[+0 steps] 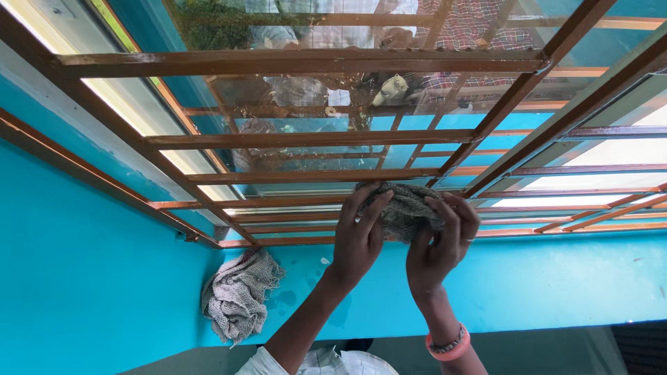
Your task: The person wipes the metal bars and glass of a window using a cloth. They systematically clean the horizontal and vertical bars and the window frame, moving from the lower sections to the upper sections.
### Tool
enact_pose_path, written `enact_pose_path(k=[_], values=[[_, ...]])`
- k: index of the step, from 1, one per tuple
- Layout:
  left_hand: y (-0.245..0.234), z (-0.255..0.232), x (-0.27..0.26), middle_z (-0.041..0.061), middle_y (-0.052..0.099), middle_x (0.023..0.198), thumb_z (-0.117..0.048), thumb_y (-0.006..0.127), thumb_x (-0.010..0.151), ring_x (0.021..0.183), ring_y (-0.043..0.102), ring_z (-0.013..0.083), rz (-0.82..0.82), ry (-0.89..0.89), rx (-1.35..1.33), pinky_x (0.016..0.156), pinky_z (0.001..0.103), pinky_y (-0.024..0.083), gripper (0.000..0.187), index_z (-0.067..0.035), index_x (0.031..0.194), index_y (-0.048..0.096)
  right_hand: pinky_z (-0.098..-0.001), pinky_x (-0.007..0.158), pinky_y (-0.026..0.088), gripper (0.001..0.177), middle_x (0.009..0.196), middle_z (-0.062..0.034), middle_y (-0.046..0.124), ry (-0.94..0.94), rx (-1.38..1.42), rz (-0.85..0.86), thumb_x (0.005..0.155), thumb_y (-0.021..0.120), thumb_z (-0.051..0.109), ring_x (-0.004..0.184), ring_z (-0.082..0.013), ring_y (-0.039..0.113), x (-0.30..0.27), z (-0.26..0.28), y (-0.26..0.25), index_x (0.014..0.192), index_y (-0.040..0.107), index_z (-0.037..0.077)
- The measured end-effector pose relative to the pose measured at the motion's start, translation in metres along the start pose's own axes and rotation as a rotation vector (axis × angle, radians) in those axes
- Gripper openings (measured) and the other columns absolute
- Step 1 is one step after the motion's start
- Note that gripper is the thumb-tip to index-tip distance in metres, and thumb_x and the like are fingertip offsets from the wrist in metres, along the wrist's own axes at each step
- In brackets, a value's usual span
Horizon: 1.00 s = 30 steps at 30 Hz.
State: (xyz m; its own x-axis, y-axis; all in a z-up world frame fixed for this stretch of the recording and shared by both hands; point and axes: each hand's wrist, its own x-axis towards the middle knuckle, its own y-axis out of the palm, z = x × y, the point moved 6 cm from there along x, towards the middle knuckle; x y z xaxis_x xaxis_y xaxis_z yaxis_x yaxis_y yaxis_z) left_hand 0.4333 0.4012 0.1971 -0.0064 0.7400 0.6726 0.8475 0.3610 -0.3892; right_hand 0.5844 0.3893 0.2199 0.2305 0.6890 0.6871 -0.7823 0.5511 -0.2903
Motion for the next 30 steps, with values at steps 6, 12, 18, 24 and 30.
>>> enact_pose_path(k=[6,12,18,24,30], values=[[-0.007,0.014,0.002,0.018,0.052,0.145,-0.010,0.057,0.096,0.135,0.048,0.0426,0.168,-0.023,0.354,0.112,0.055,0.040,0.048,-0.007,0.144,0.052,-0.0549,0.119,0.029,0.049,0.139,-0.0203,0.050,-0.237,-0.220,0.393,0.093,0.056,0.016,0.135,-0.0405,0.044,0.003,0.012,0.059,0.139,0.053,0.000],[-0.049,0.033,-0.007,0.015,0.051,0.146,-0.012,0.057,0.101,0.137,0.047,0.0383,0.164,-0.008,0.431,0.112,0.054,0.038,0.048,-0.007,0.148,0.050,-0.0549,0.123,0.018,0.049,0.135,-0.0151,0.050,-0.248,-0.301,0.416,0.096,0.057,0.028,0.135,-0.0347,0.044,-0.014,0.032,0.095,0.138,0.052,0.005],[-0.130,0.059,-0.024,0.012,0.052,0.149,-0.008,0.054,0.105,0.141,0.048,0.0343,0.022,-0.012,0.494,0.116,0.048,0.041,0.040,-0.008,0.145,0.055,-0.0526,0.126,0.024,0.048,0.143,-0.0127,0.052,-0.294,-0.176,0.524,0.096,0.061,0.014,0.141,-0.0306,0.045,-0.047,0.090,0.152,0.142,0.051,0.006],[-0.187,0.063,-0.051,0.010,0.059,0.139,0.007,0.048,0.096,0.137,0.056,0.0268,-0.021,-0.162,-0.022,0.110,0.038,0.053,0.039,-0.009,0.127,0.066,-0.0576,0.111,0.035,0.062,0.144,-0.0197,0.049,-0.172,-0.052,0.638,0.078,0.075,0.018,0.134,-0.0412,0.045,-0.034,0.157,0.136,0.134,0.051,0.005],[-0.205,0.036,-0.066,0.012,0.058,0.138,0.001,0.064,0.093,0.133,0.056,0.0314,-0.133,-0.006,0.015,0.115,0.041,0.046,0.044,-0.008,0.135,0.056,-0.0384,0.076,0.063,0.061,0.123,-0.0147,0.064,0.403,0.182,0.916,0.085,0.065,0.002,0.096,-0.0292,0.074,-0.044,0.144,0.114,0.144,0.052,0.008]])
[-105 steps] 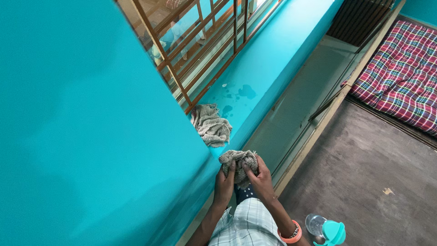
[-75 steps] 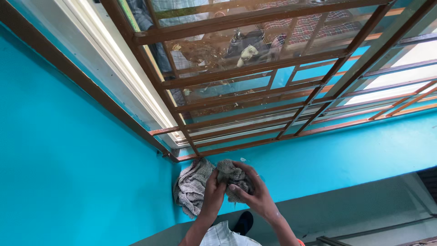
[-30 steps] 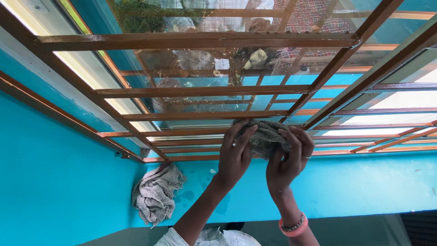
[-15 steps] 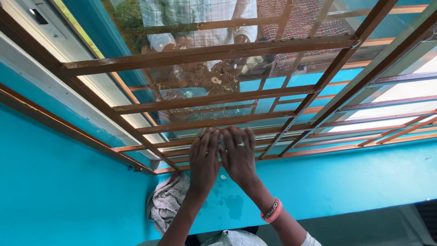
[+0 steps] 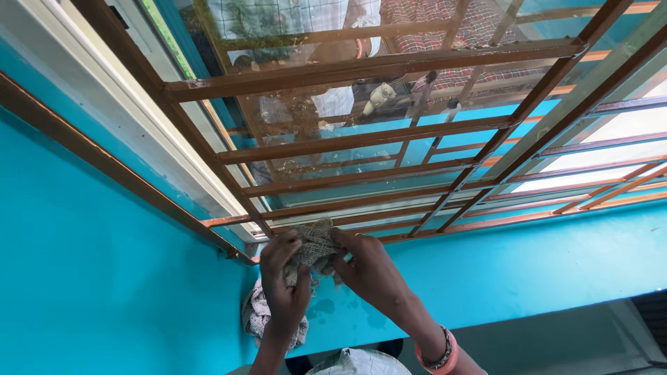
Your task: The person wipes the metal bars and glass of a window using a cloth. They systematically clean the horizontal and vertical bars and the window frame, moving from the lower sections to the upper sections.
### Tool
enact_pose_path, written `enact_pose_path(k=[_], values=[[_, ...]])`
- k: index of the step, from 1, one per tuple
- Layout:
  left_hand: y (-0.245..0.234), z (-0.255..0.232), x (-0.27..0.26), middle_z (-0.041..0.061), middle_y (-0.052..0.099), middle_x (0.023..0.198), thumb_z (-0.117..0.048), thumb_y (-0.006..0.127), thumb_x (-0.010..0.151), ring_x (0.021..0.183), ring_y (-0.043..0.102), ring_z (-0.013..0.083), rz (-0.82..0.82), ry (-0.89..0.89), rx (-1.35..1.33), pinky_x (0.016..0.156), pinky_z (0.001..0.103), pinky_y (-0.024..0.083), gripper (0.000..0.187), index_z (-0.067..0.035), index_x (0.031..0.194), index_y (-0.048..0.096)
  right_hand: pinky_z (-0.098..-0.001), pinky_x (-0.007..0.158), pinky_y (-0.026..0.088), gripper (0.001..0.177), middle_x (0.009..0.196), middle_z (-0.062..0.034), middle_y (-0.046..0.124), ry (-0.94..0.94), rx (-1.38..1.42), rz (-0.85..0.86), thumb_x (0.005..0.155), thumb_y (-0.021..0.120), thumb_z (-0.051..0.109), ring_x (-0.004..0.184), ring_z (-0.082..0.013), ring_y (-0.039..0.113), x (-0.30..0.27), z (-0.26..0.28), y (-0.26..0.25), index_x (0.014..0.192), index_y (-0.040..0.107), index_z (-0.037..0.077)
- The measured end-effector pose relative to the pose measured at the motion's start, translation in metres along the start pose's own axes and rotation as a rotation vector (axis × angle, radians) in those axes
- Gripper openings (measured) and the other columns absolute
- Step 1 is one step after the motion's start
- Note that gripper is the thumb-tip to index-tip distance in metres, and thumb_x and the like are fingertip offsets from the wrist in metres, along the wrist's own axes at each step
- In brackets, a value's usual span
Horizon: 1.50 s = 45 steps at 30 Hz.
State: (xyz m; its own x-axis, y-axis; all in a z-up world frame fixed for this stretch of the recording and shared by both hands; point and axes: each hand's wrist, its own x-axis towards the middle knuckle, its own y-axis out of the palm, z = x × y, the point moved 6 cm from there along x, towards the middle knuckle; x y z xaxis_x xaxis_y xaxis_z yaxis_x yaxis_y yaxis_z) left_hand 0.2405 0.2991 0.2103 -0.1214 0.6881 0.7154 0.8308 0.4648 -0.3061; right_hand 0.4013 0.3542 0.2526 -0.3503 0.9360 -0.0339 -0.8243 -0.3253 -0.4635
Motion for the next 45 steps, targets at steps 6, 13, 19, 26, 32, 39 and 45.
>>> enact_pose_path(k=[6,13,19,26,32,39,45], values=[[0.038,0.028,-0.027,0.017,0.056,0.137,-0.009,0.080,0.083,0.122,0.063,0.0296,0.313,-0.444,-0.361,0.101,0.039,0.053,0.078,-0.001,0.148,0.037,-0.0393,0.072,0.053,0.052,0.108,-0.0198,0.068,-0.073,0.225,-0.104,0.091,0.056,-0.010,0.088,-0.0356,0.058,-0.012,-0.024,0.002,0.141,0.054,-0.001],[0.041,0.065,-0.025,0.016,0.068,0.131,0.005,0.051,0.090,0.113,0.072,0.0222,0.193,-0.552,-0.465,0.089,0.032,0.063,0.059,-0.010,0.147,0.055,-0.0447,0.112,0.052,0.068,0.150,-0.0137,0.049,-0.267,0.312,-0.207,0.083,0.056,-0.011,0.144,-0.0267,0.053,-0.035,-0.049,-0.035,0.147,0.051,0.010],[0.078,0.043,-0.023,0.012,0.057,0.133,0.010,0.048,0.080,0.120,0.062,0.0223,0.201,-0.821,-0.927,0.088,0.034,0.060,0.067,-0.011,0.144,0.045,-0.0476,0.116,0.043,0.104,0.167,-0.0062,0.019,-0.211,0.613,0.041,0.082,0.081,0.020,0.150,-0.0252,0.035,-0.035,-0.092,0.001,0.162,0.014,0.020],[0.079,-0.011,0.051,0.014,0.053,0.137,-0.007,0.067,0.089,0.131,0.055,0.0300,0.239,-0.230,-0.425,0.107,0.044,0.053,0.063,-0.016,0.147,0.044,-0.0444,0.104,0.055,0.075,0.143,-0.0129,0.054,-0.156,0.663,-0.288,0.084,0.069,0.001,0.129,-0.0253,0.059,-0.012,-0.104,-0.034,0.152,0.039,0.011],[0.074,-0.007,0.063,0.008,0.055,0.144,-0.001,0.066,0.085,0.136,0.053,0.0273,0.355,0.207,0.383,0.120,0.051,0.038,0.063,-0.019,0.144,0.054,-0.0469,0.100,0.050,0.046,0.131,-0.0166,0.053,-0.364,-0.321,-0.746,0.081,0.062,-0.003,0.120,-0.0340,0.057,0.020,-0.045,-0.036,0.125,0.066,0.009],[0.032,0.038,0.029,0.006,0.055,0.145,0.001,0.060,0.087,0.141,0.052,0.0283,0.282,0.098,0.488,0.126,0.050,0.030,0.058,-0.012,0.143,0.056,-0.0546,0.115,0.035,0.047,0.134,-0.0117,0.057,-0.480,-0.444,-0.578,0.085,0.061,0.017,0.129,-0.0345,0.053,0.044,-0.037,0.016,0.131,0.061,0.010],[-0.010,0.065,-0.007,0.017,0.053,0.135,-0.010,0.061,0.096,0.127,0.054,0.0392,0.015,-0.191,0.586,0.111,0.052,0.040,0.041,-0.005,0.136,0.053,-0.0575,0.118,0.032,0.052,0.142,-0.0198,0.051,-0.691,-0.414,-0.369,0.090,0.068,0.020,0.141,-0.0403,0.041,0.048,-0.001,0.101,0.139,0.057,0.013]])
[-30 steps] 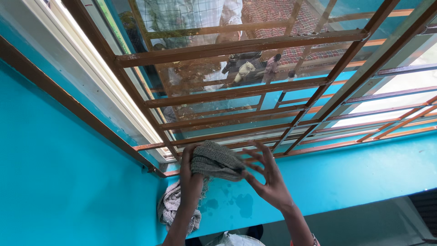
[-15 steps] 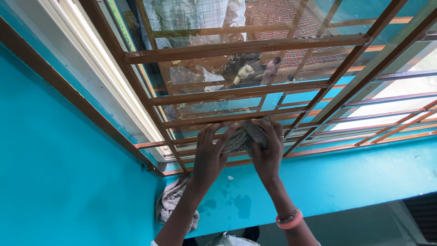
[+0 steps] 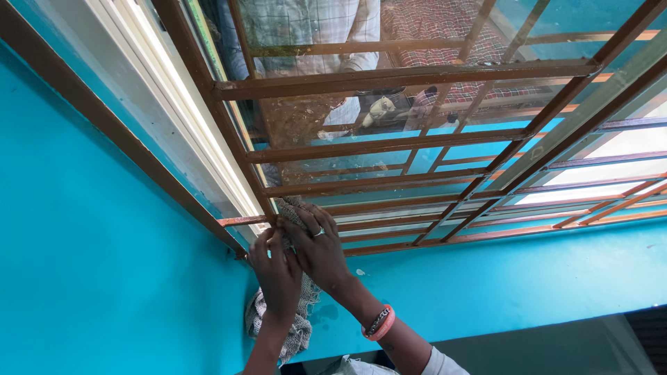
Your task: The person wipes the metal bars and glass of a window using a cloth. They systematically clean the horizontal and vertical bars and the window frame, moving from the lower sections to the upper sections.
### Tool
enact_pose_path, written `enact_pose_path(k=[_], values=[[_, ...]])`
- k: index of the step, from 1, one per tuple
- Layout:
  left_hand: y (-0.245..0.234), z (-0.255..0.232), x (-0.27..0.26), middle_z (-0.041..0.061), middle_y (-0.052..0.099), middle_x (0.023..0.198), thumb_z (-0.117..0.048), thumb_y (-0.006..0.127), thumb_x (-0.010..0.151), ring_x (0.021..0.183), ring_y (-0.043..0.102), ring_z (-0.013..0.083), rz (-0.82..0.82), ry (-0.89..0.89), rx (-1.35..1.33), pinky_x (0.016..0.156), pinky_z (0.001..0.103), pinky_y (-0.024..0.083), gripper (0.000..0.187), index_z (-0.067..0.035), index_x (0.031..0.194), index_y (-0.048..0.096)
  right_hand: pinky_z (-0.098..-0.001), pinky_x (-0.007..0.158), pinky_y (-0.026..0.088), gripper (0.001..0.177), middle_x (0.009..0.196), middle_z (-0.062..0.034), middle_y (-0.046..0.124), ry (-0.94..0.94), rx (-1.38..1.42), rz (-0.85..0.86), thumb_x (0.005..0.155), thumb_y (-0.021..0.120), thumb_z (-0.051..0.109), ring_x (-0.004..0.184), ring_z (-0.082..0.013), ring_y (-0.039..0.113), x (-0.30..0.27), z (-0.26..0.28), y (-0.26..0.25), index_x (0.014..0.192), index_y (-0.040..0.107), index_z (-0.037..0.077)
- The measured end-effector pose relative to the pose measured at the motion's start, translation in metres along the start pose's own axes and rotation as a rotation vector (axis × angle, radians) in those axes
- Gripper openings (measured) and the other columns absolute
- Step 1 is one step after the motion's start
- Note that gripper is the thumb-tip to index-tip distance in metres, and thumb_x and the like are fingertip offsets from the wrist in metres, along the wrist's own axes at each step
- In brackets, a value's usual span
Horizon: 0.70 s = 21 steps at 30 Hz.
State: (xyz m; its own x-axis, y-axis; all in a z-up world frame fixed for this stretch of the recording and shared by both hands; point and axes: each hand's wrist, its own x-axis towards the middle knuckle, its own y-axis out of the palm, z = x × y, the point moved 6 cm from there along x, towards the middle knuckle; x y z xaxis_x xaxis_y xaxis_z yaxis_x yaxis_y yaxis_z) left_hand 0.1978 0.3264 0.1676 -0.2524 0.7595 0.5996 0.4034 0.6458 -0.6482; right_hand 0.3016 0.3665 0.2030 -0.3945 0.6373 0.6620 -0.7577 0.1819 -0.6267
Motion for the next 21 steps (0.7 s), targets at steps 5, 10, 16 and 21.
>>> enact_pose_path(k=[5,10,16,21], values=[[0.022,0.004,-0.011,0.030,0.043,0.138,-0.013,0.064,0.093,0.128,0.052,0.0445,0.144,-0.074,-0.270,0.095,0.048,0.056,0.060,0.004,0.145,0.039,-0.0450,0.107,0.053,0.066,0.140,-0.0173,0.060,0.248,0.538,0.079,0.081,0.051,-0.013,0.132,-0.0355,0.060,0.001,-0.033,-0.047,0.144,0.050,0.011],[0.049,-0.043,-0.029,0.030,0.042,0.138,-0.017,0.073,0.090,0.130,0.051,0.0390,0.200,0.009,-0.568,0.103,0.047,0.051,0.069,0.005,0.144,0.036,-0.0446,0.100,0.056,0.068,0.130,-0.0190,0.065,0.199,0.650,0.267,0.074,0.051,-0.012,0.121,-0.0365,0.067,0.020,-0.038,-0.109,0.140,0.048,0.006],[0.089,-0.092,-0.061,0.017,0.071,0.120,-0.018,0.071,0.097,0.114,0.070,0.0229,0.690,-0.314,-1.160,0.099,0.037,0.056,0.043,0.001,0.131,0.053,-0.0476,0.093,0.054,0.062,0.119,-0.0189,0.071,0.429,0.357,0.328,0.082,0.057,0.000,0.112,-0.0398,0.069,0.009,-0.052,-0.137,0.143,0.049,0.011],[0.064,-0.118,-0.074,0.014,0.071,0.117,-0.012,0.066,0.102,0.114,0.069,0.0184,0.822,-0.332,-1.415,0.103,0.035,0.055,0.033,0.004,0.129,0.059,-0.0468,0.097,0.051,0.082,0.123,-0.0171,0.065,0.656,0.052,0.654,0.079,0.071,0.014,0.115,-0.0385,0.063,-0.028,-0.079,-0.150,0.155,0.043,0.026]])
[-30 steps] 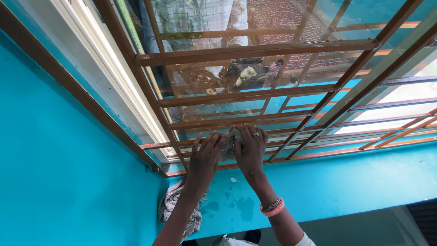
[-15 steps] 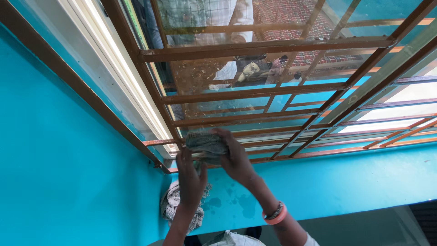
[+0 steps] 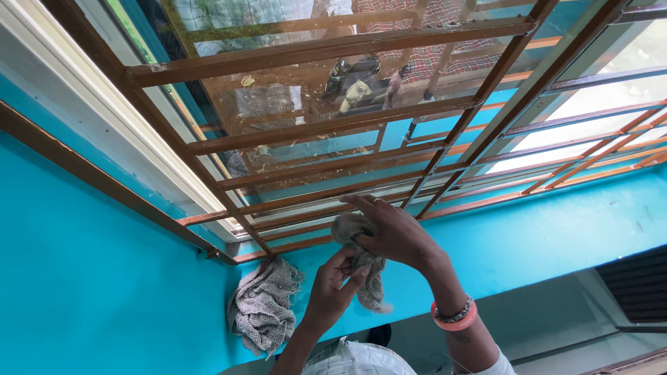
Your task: The person wipes the metal bars and glass of a window using a cloth. They systematically clean the horizontal and vertical bars and the window frame, moving from the lower sections to the upper sections.
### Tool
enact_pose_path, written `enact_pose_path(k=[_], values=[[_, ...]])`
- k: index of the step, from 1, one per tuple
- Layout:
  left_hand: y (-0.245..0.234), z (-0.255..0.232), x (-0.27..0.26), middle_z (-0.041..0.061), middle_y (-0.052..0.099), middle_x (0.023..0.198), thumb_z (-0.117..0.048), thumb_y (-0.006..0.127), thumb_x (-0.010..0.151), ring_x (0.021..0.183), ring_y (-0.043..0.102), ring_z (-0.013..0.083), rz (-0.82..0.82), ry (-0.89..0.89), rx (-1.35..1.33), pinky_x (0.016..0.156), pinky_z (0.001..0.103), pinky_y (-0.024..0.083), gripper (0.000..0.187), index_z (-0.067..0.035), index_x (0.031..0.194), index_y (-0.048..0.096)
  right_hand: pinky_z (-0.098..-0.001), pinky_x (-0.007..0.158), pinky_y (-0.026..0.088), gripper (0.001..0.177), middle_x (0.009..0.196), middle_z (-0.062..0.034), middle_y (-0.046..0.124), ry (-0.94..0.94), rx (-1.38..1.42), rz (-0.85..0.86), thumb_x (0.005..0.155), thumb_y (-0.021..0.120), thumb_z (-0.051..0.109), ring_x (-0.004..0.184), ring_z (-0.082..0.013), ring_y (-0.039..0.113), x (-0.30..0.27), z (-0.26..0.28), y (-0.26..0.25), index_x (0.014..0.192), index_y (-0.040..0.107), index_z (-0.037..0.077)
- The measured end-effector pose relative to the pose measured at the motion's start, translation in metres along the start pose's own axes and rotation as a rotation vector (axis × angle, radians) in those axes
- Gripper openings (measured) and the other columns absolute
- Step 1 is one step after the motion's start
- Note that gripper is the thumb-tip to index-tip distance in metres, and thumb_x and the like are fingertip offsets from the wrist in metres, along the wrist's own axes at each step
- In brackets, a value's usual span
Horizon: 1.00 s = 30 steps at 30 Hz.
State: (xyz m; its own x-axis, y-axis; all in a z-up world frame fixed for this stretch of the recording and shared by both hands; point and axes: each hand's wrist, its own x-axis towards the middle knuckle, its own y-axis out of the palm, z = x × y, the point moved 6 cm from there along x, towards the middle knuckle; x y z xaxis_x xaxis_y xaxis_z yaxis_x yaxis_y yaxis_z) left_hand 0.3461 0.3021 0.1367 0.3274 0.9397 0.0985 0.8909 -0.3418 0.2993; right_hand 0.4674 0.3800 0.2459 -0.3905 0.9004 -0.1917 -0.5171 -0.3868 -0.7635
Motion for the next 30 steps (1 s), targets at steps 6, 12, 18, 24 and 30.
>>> enact_pose_path(k=[6,12,18,24,30], values=[[0.009,-0.010,-0.004,0.013,0.070,0.117,-0.015,0.068,0.102,0.105,0.066,0.0167,-0.001,-0.112,-0.197,0.088,0.031,0.057,0.041,0.005,0.135,0.057,-0.0482,0.119,0.043,0.067,0.158,-0.0217,0.050,-0.404,0.676,0.117,0.091,0.065,0.015,0.146,-0.0352,0.049,-0.025,-0.042,-0.007,0.154,0.043,0.006],[0.017,-0.037,-0.002,0.016,0.066,0.130,-0.016,0.062,0.103,0.122,0.066,0.0204,0.051,-0.052,-0.225,0.104,0.038,0.057,0.045,0.001,0.142,0.049,-0.0513,0.127,0.031,0.077,0.160,-0.0270,0.044,-0.544,1.667,0.218,0.096,0.055,0.040,0.151,-0.0435,0.040,-0.023,-0.049,0.051,0.155,0.037,-0.006],[0.012,-0.043,-0.004,0.016,0.064,0.135,-0.016,0.059,0.105,0.128,0.063,0.0207,0.025,-0.010,-0.203,0.107,0.038,0.056,0.042,0.000,0.143,0.048,-0.0521,0.129,0.029,0.089,0.157,-0.0219,0.043,-0.432,1.593,-0.214,0.093,0.060,0.052,0.149,-0.0381,0.040,-0.028,-0.061,0.044,0.155,0.034,-0.006],[0.007,-0.035,0.000,0.017,0.071,0.123,-0.006,0.062,0.105,0.116,0.071,0.0200,0.010,0.013,-0.008,0.096,0.035,0.061,0.032,0.002,0.135,0.055,-0.0438,0.114,0.045,0.100,0.151,-0.0135,0.052,-0.409,0.784,0.135,0.076,0.090,0.035,0.136,-0.0263,0.053,-0.042,-0.045,0.066,0.156,0.035,0.009],[-0.015,-0.057,-0.006,0.011,0.071,0.115,-0.013,0.055,0.109,0.111,0.069,0.0141,-0.165,0.212,0.079,0.095,0.030,0.056,0.021,-0.003,0.128,0.056,-0.0374,0.106,0.056,0.056,0.129,-0.0117,0.073,-0.298,0.526,0.091,0.085,0.083,0.008,0.122,-0.0195,0.070,-0.025,-0.070,0.110,0.136,0.061,0.004]])
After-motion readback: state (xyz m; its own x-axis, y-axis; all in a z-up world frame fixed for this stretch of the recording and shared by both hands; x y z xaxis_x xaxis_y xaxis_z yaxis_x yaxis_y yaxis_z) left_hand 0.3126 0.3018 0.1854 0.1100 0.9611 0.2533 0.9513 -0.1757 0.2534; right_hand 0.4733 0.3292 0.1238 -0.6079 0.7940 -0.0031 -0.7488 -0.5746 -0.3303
